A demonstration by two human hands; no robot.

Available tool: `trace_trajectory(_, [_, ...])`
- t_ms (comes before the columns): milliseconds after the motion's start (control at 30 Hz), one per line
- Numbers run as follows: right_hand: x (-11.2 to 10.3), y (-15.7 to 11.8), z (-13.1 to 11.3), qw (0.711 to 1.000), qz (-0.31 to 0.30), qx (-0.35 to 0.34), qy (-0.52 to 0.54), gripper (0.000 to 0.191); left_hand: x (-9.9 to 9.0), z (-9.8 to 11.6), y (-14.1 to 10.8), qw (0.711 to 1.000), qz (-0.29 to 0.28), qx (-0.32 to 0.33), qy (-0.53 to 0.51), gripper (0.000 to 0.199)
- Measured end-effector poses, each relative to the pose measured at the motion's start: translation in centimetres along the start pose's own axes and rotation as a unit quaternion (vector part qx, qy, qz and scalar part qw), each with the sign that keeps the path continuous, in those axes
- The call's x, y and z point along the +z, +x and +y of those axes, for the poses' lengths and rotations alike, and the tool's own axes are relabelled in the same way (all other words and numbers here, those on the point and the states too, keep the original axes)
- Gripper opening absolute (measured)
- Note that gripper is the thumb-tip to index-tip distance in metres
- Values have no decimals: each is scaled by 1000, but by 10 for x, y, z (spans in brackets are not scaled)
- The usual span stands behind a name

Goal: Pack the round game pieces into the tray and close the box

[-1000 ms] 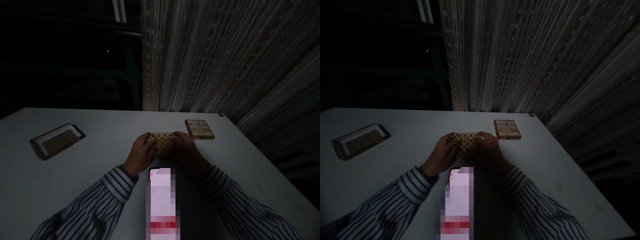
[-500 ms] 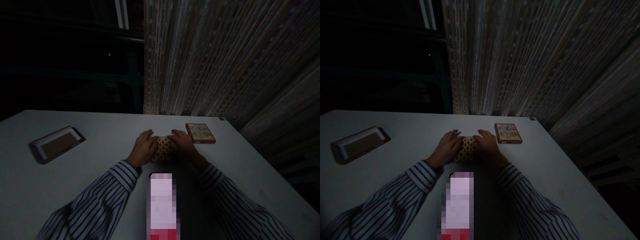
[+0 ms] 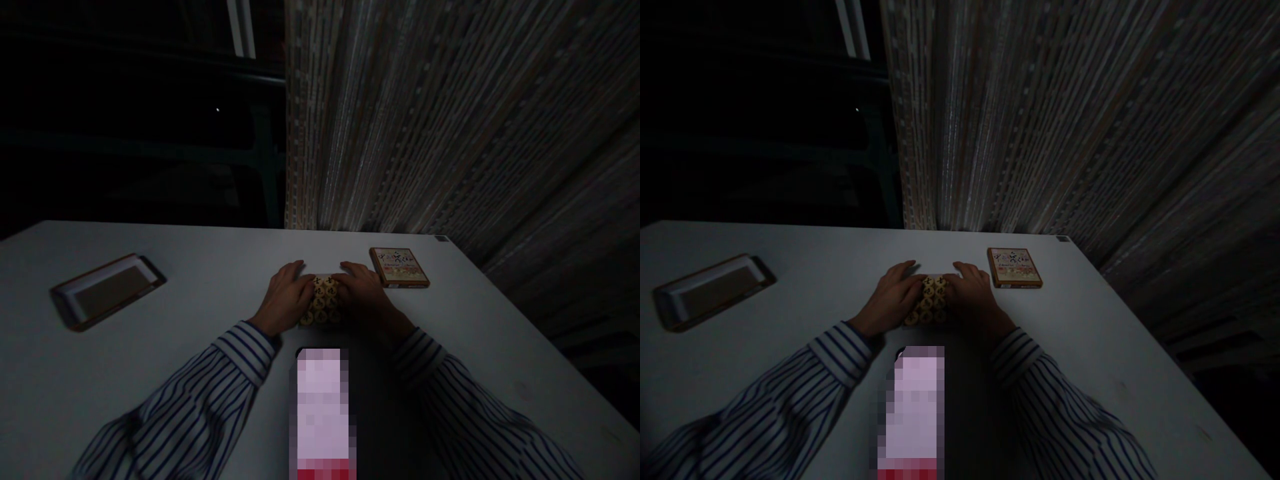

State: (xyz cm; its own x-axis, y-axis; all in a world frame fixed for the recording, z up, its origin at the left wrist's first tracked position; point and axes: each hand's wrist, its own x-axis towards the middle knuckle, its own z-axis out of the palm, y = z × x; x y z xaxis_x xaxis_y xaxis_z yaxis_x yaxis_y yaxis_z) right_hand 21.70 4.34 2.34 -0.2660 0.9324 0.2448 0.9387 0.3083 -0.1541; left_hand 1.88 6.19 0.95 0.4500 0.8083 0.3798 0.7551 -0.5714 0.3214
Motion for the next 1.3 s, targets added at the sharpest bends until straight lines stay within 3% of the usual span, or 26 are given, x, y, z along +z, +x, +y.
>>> trace_trajectory(400, [-1, 1, 1, 1000, -16, 3, -5, 34, 0, -1, 0, 1000, 5, 7, 5, 37])
trace_trajectory(600, [-1, 0, 3, 1000, 10, 8, 15, 35, -1, -1, 0, 1000, 14, -7, -9, 37])
trace_trajectory(800, [-9, -15, 8, 994, 57, 7, 98, 35, -10, -4, -10, 994, 15, -66, -89, 45])
trace_trajectory(1000, [-26, -51, 11, 975, -59, -9, 216, 44, -28, -4, -42, 985, -43, -59, -155, 51])
trace_trajectory(1133, [-27, -65, 10, 980, -78, -35, 181, 54, -31, -3, -54, 990, -55, -21, -131, 53])
trace_trajectory(1300, [-20, -67, 7, 988, -93, -3, 123, 63, -21, -8, -59, 994, -51, 9, -95, 53])
